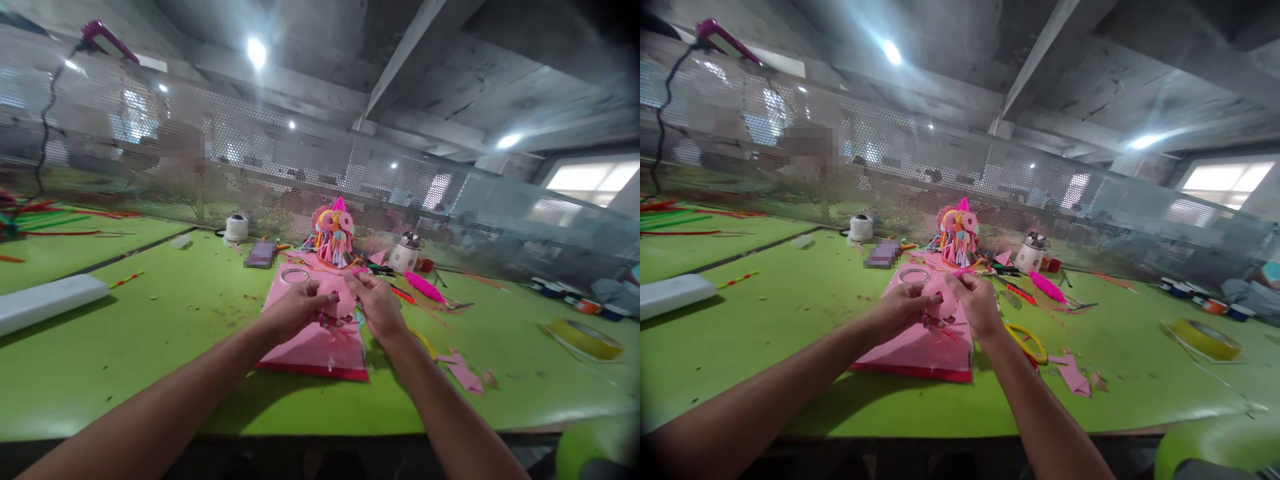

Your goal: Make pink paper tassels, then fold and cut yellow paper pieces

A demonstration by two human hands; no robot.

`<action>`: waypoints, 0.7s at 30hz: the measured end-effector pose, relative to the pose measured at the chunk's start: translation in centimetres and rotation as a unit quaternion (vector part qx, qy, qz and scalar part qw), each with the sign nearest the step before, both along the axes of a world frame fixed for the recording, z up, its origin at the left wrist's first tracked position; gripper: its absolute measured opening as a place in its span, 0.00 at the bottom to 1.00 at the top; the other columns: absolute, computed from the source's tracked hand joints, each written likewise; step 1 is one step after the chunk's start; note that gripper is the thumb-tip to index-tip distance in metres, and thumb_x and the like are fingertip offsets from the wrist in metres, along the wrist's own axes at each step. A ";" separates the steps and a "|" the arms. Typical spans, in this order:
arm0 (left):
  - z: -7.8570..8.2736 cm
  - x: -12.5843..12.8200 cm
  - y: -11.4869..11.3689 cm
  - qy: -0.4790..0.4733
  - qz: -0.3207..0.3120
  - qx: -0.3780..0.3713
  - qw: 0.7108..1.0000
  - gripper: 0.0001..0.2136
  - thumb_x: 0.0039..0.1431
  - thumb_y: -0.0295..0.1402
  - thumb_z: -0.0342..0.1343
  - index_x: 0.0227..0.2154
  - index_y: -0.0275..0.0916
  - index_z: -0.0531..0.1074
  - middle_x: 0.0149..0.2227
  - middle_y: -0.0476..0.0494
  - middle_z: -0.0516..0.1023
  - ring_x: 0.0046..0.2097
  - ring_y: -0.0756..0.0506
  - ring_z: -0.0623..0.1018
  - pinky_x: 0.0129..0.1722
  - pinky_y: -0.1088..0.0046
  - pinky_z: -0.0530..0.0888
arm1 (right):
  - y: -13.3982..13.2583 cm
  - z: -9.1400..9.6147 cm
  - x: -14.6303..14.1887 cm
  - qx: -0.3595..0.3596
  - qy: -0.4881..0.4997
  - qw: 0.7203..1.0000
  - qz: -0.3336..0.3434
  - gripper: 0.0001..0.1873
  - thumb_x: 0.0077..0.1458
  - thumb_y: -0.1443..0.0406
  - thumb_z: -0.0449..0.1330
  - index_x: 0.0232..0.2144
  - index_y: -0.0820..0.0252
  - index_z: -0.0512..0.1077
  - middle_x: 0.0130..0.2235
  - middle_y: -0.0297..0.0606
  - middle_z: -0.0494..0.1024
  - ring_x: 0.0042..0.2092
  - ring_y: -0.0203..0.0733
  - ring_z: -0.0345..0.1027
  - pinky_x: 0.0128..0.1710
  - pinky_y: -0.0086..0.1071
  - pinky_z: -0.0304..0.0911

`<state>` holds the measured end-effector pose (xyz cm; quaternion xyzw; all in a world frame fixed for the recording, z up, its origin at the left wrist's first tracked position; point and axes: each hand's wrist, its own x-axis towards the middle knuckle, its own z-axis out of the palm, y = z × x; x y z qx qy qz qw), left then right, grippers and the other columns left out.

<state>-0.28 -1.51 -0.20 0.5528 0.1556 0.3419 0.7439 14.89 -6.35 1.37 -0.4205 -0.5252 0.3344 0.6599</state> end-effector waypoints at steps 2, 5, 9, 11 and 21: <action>-0.1 0.0 -0.1 0.006 -0.011 0.011 1.000 0.11 0.49 0.33 0.67 0.29 0.31 0.73 0.25 0.42 0.77 0.27 0.45 0.80 0.33 0.67 0.79 | 0.3 0.1 0.0 0.013 0.043 0.999 -0.019 0.19 0.40 0.53 0.71 0.18 0.59 0.70 0.20 0.29 0.65 0.23 0.33 0.57 0.24 0.29 0.55; -0.1 0.0 -0.2 0.015 -0.016 0.017 1.000 0.11 0.50 0.33 0.67 0.28 0.31 0.72 0.24 0.44 0.76 0.27 0.45 0.80 0.31 0.68 0.78 | 0.5 0.4 0.0 0.031 0.063 0.996 -0.059 0.17 0.38 0.53 0.72 0.22 0.60 0.75 0.23 0.33 0.73 0.27 0.37 0.63 0.29 0.32 0.60; -0.1 0.0 -0.1 0.019 -0.034 0.010 0.999 0.10 0.51 0.33 0.67 0.29 0.31 0.72 0.24 0.45 0.76 0.27 0.45 0.80 0.29 0.71 0.77 | 0.6 0.6 0.4 0.027 0.049 0.996 -0.065 0.16 0.40 0.53 0.71 0.21 0.61 0.77 0.22 0.35 0.75 0.25 0.36 0.63 0.28 0.32 0.59; -0.1 -0.1 -0.1 0.020 -0.046 0.010 0.999 0.10 0.51 0.32 0.66 0.29 0.32 0.72 0.24 0.44 0.76 0.27 0.46 0.80 0.27 0.74 0.76 | 0.6 0.6 0.6 0.021 0.040 0.997 -0.065 0.16 0.41 0.53 0.70 0.21 0.61 0.77 0.22 0.36 0.75 0.24 0.35 0.62 0.26 0.31 0.58; 0.0 -0.1 -0.3 -0.004 -0.072 -0.019 0.997 0.06 0.52 0.28 0.65 0.29 0.31 0.74 0.23 0.44 0.77 0.23 0.50 0.77 0.27 0.74 0.75 | 0.8 0.6 0.7 0.022 0.042 0.997 -0.061 0.16 0.43 0.54 0.69 0.22 0.62 0.78 0.20 0.34 0.73 0.21 0.32 0.59 0.22 0.30 0.53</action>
